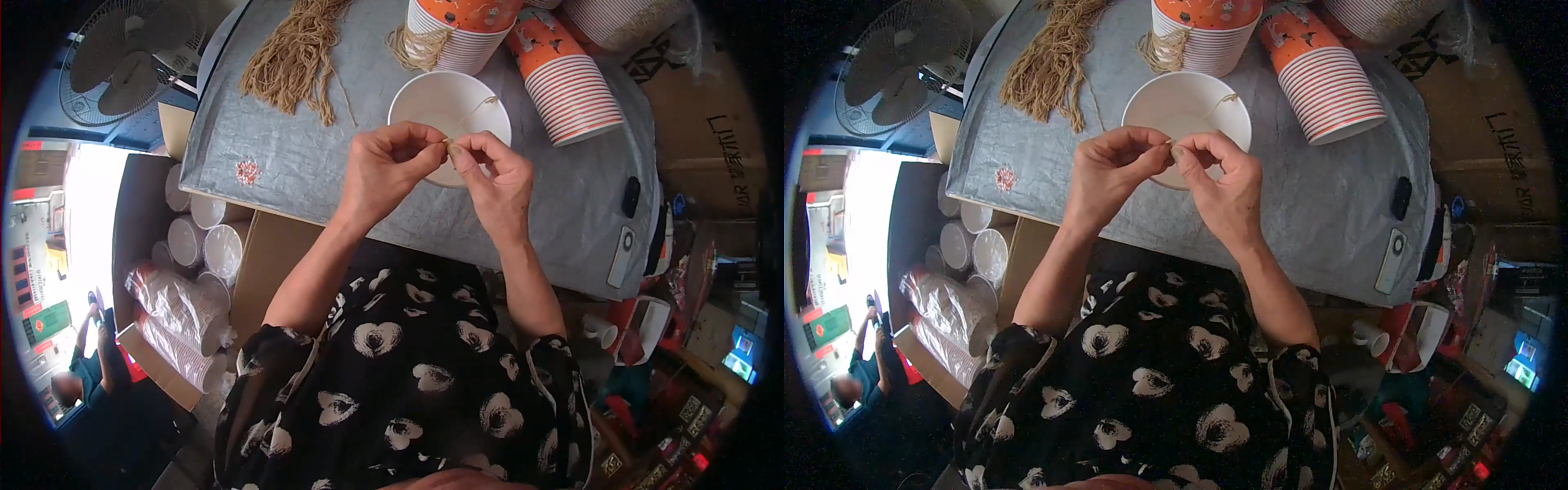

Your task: Manually tying thin string handles through pre-drilled holes in decorative paper buckets.

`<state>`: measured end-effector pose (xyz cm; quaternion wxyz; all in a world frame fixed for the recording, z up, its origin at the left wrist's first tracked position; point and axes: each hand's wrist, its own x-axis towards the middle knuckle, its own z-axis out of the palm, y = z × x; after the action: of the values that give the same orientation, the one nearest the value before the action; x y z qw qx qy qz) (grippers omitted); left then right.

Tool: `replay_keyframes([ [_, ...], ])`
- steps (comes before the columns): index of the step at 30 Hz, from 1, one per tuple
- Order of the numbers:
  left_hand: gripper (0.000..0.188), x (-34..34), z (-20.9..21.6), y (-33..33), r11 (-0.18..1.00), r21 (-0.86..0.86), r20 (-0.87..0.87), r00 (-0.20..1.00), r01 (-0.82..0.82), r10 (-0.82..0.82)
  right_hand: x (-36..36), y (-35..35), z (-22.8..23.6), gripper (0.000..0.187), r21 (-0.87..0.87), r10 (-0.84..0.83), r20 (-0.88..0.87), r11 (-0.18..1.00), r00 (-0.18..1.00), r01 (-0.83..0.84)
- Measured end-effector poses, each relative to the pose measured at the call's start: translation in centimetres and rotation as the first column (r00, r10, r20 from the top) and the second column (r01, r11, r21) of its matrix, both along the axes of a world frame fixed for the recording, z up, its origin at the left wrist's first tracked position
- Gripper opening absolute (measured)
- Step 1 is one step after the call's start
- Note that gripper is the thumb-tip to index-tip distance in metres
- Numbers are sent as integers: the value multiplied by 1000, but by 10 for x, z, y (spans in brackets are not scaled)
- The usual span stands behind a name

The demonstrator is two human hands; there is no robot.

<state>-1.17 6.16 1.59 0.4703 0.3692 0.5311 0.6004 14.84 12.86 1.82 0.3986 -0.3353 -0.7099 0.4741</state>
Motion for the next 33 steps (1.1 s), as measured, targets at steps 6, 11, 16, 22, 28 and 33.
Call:
replay_keyframes([
  [6, 17, 0, 3, -2, 998, -45, -25, 999, 44, -45, 3, 2, 0, 16, -275, 14, -79, 961, 997, -35],
  [11, 17, -1, 0, -2, 998, -34, -54, 997, 46, -48, 3, 4, -1, 15, -334, 26, -152, 939, 988, -76],
  [16, 16, -3, -4, -2, 999, -4, 10, 999, 41, -41, 2, 4, -2, 16, -321, 33, -132, 944, 991, -74],
  [22, 16, -4, -6, 1, 997, 5, 43, 996, 73, -74, 1, 9, 10, 20, -307, 30, -80, 950, 996, -53],
  [28, 15, -5, -11, 1, 994, 33, 42, 993, 108, -110, 2, 21, 12, 23, -313, 181, 61, 937, 982, -153],
  [33, 12, -4, -5, 2, 995, 17, -16, 995, 100, -100, 8, 28, 14, 16, -385, 266, 22, 892, 964, -237],
])
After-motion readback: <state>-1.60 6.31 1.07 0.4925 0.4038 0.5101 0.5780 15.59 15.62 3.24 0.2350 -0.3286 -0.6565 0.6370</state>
